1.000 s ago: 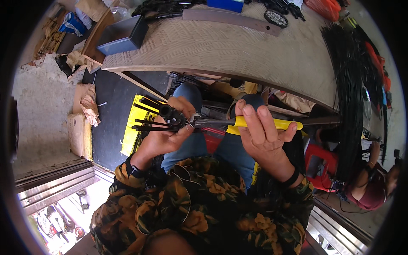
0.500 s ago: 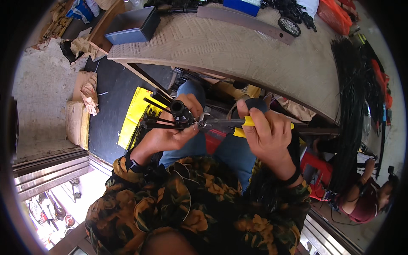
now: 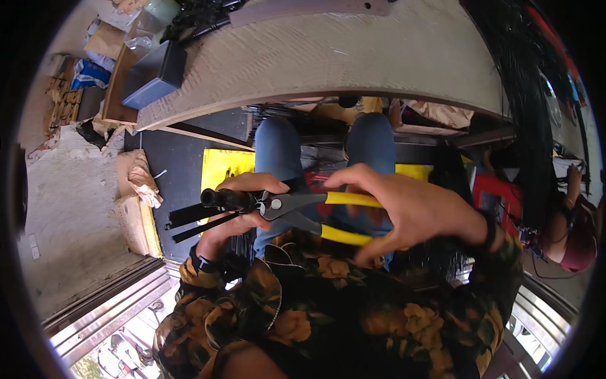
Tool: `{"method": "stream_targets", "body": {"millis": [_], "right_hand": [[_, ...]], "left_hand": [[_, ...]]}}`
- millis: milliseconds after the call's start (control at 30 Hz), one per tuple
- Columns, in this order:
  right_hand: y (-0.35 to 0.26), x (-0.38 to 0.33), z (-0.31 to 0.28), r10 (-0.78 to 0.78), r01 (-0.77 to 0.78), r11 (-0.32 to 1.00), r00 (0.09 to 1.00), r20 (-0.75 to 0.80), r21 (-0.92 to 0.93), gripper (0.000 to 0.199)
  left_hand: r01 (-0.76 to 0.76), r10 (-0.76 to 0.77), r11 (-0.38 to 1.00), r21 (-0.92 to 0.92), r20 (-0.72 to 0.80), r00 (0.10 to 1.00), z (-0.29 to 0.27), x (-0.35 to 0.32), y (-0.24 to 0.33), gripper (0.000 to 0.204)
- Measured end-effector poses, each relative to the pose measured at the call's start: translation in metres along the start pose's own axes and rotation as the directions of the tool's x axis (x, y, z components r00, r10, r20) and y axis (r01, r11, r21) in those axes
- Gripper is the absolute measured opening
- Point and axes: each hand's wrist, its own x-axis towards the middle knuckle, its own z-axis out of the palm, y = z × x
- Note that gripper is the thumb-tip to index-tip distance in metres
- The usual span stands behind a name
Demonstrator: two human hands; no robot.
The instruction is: Assemble umbrella frame components by inserting ribs into a central hub and securing them with pliers.
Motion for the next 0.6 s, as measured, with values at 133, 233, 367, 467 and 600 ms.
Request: {"method": "stream_targets", "body": {"millis": [133,233,367,467,600], "right_hand": [[-0.004,-0.006,0.008,0.024,-0.068,0.961,0.986,-0.167,-0.266,0.05],[0.008,-0.011,0.011,0.253,-0.227,0.944,0.964,-0.081,0.24,0.048],[0.022,-0.011,0.007,0.044,-0.133,0.876,0.979,0.197,0.463,0.05],[-0.004,-0.001,0.028,-0.475,-0.133,0.443,0.804,-0.358,-0.886,0.059],[0.0,-0.003,0.022,-0.167,-0.21,0.596,0.912,-0.376,-0.775,0.057]], "left_hand": [[-0.11,0.134,0.916,0.385,-0.035,0.99,-0.008,0.001,-0.003,0.057],[0.144,-0.144,0.989,0.016,0.031,0.989,0.003,-0.001,0.023,0.045],[-0.075,0.037,0.985,0.156,0.232,0.972,-0.011,0.007,0.0,0.043],[-0.085,0.087,0.967,0.24,0.003,0.996,-0.01,0.005,-0.012,0.056],[-0.049,0.017,0.929,0.367,0.091,0.996,-0.008,0.006,0.012,0.062]]}}
